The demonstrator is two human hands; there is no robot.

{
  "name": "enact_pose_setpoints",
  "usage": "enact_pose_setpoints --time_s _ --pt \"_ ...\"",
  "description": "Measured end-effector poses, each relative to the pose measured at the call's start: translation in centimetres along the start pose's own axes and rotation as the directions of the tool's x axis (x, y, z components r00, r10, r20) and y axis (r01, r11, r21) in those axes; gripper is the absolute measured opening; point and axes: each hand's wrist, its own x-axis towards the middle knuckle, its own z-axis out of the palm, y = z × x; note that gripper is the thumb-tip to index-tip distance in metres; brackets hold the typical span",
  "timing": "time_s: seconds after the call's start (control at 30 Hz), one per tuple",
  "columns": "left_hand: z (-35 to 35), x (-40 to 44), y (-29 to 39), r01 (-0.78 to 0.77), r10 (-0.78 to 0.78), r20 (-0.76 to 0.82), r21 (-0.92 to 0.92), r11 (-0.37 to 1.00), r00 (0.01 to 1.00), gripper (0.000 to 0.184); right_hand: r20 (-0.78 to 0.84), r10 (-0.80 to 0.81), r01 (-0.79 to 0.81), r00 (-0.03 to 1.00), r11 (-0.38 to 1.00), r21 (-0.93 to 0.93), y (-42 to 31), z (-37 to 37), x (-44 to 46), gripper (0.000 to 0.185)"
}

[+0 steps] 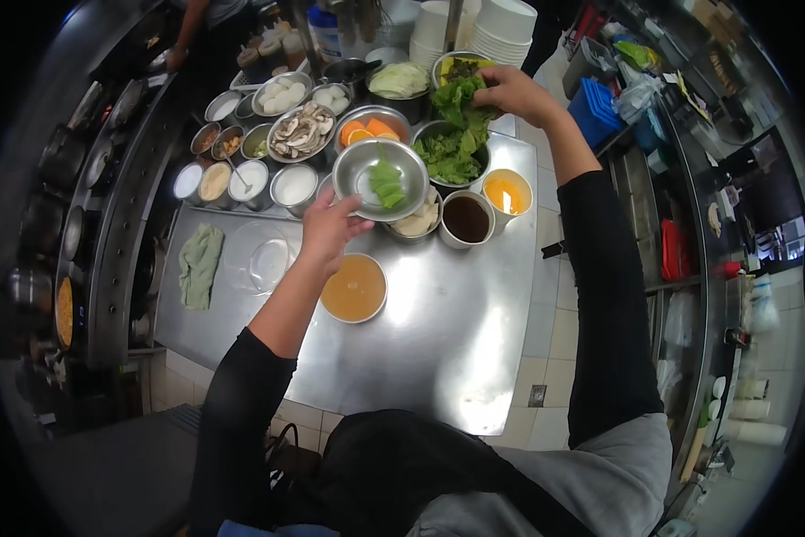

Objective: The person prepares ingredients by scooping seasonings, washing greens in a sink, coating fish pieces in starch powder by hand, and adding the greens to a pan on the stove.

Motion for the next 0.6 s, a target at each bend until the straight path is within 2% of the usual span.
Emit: enact_pose_setpoints --time_s 0.07,0.2,0.27,0.33,0.47,0.53,0.6 --pt "0.4 0.4 -0.3 -0.006 0.006 0.009 -0.01 1.0 1.0 0.046 -0.029 -0.025 0.027 0.999 0.999 0.047 -1.7 -0.9 -0.8 0.028" --pt "1.8 0.7 -0.8 0.013 -0.012 0.019 -0.06 0.998 1.0 0.047 0.032 -0.112 0.107 0.993 0.987 0.123 -4.5 -2.0 -1.4 0.03" --pt "2.6 0.9 -1.1 0.011 -0.008 0.039 -0.094 0.996 0.999 0.047 0.04 -0.206 0.178 0.978 0.914 0.364 -6.4 -2.0 -2.3 0.03" --pt "3.0 0.8 -1.4 0.01 -0.003 0.053 -0.127 0.992 0.999 0.047 0.045 -0.228 0.191 0.973 0.893 0.408 -7.0 -1.0 -2.4 0.03" --pt "3.4 -0.1 -0.7 0.015 -0.002 0.077 -0.167 0.986 0.997 0.045 0.221 -0.197 0.146 0.955 0.963 0.225 -6.3 3.2 -2.5 0.031" --pt "3.3 -0.7 -0.3 0.018 -0.005 0.082 -0.159 0.987 0.997 0.043 0.308 -0.202 0.248 0.93 0.962 -0.117 -5.3 6.3 -2.6 0.034" --pt "2.9 -1.1 0.0 0.014 0.001 0.114 -0.124 0.992 0.993 0.042 0.347 -0.223 0.329 0.911 0.9 -0.286 -6.2 8.3 -4.2 0.035"
